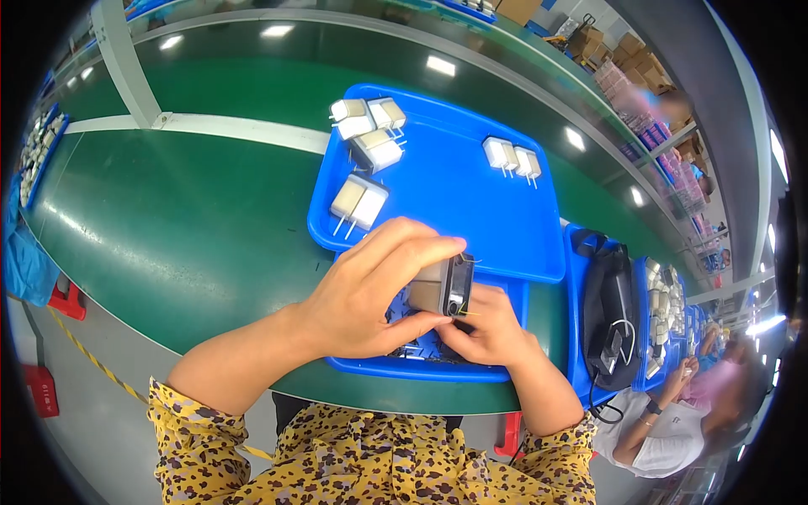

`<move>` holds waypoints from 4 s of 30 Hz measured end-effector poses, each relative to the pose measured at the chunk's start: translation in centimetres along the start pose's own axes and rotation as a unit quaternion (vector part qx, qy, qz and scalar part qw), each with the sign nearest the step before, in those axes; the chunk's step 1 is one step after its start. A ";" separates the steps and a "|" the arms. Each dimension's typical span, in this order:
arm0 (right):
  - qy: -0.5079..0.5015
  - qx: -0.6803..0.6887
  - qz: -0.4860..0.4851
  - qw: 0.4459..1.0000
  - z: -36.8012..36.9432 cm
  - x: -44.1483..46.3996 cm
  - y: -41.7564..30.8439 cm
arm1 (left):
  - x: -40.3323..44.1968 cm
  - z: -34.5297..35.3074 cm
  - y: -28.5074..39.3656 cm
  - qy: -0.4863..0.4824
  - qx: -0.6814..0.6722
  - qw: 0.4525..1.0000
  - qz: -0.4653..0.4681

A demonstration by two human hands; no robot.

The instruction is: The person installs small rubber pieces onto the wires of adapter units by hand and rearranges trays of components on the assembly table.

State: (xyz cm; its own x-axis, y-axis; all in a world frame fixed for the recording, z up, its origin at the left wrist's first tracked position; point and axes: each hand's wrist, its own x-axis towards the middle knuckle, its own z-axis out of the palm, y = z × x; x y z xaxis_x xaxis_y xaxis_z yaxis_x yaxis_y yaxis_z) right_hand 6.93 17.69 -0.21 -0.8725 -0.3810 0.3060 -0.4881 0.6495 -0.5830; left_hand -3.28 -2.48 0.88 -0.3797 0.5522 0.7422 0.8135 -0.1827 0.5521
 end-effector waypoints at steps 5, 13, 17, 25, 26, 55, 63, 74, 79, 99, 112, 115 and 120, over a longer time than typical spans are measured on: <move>0.154 0.448 0.133 0.871 -2.3 0.1 -0.7 | 0.1 -0.4 0.9 0.002 -0.030 0.999 -0.015; 0.171 0.473 0.084 0.860 -3.2 0.5 -0.4 | -0.4 0.6 1.0 -0.070 -0.087 0.993 0.042; 0.209 0.471 0.067 0.854 -2.5 0.8 -0.6 | -0.6 1.1 1.1 -0.082 -0.093 0.992 0.033; 0.242 0.511 0.105 0.818 -2.2 -0.7 -0.8 | -0.5 1.7 1.4 -0.075 -0.086 0.994 -0.002; 0.244 0.545 0.111 0.794 -2.1 -0.9 -0.5 | -0.4 1.7 1.6 -0.075 -0.087 0.993 0.000; -0.087 -0.125 0.161 0.975 -3.1 -1.2 -2.9 | 0.1 0.8 1.1 -0.004 -0.041 0.998 -0.037; -0.087 -0.115 0.157 0.977 -1.6 -0.9 -2.1 | 0.1 0.8 0.9 -0.018 -0.031 0.999 -0.017; 0.102 0.401 0.231 0.881 -3.6 -1.9 -1.1 | -0.2 1.0 0.8 -0.033 -0.035 0.999 -0.023; 0.138 0.458 0.192 0.857 -3.6 -2.0 -1.3 | -0.5 1.4 0.8 -0.049 -0.033 0.998 -0.017; 0.235 0.461 0.096 0.851 -1.1 -0.9 -1.6 | -0.6 2.0 2.0 -0.064 -0.108 0.989 -0.082; 0.236 0.462 0.105 0.848 -1.1 -0.9 -1.6 | -0.6 2.1 1.9 -0.062 -0.102 0.990 -0.073; 0.237 0.456 0.105 0.851 -1.1 -1.0 -1.6 | -0.7 2.2 1.9 -0.058 -0.102 0.990 -0.074; 0.269 0.397 0.114 0.870 -0.9 -0.9 -1.8 | -0.8 2.2 1.7 -0.057 -0.093 0.991 -0.080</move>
State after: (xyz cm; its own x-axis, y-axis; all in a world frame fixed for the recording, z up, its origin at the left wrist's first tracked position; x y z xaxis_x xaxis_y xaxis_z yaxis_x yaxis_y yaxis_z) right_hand 8.58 17.44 1.28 -0.9337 0.1999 0.2972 -0.3167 -0.0731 -0.9457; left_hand -0.63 -1.46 0.47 -0.4361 0.6723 0.5982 0.6481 -0.2266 0.7271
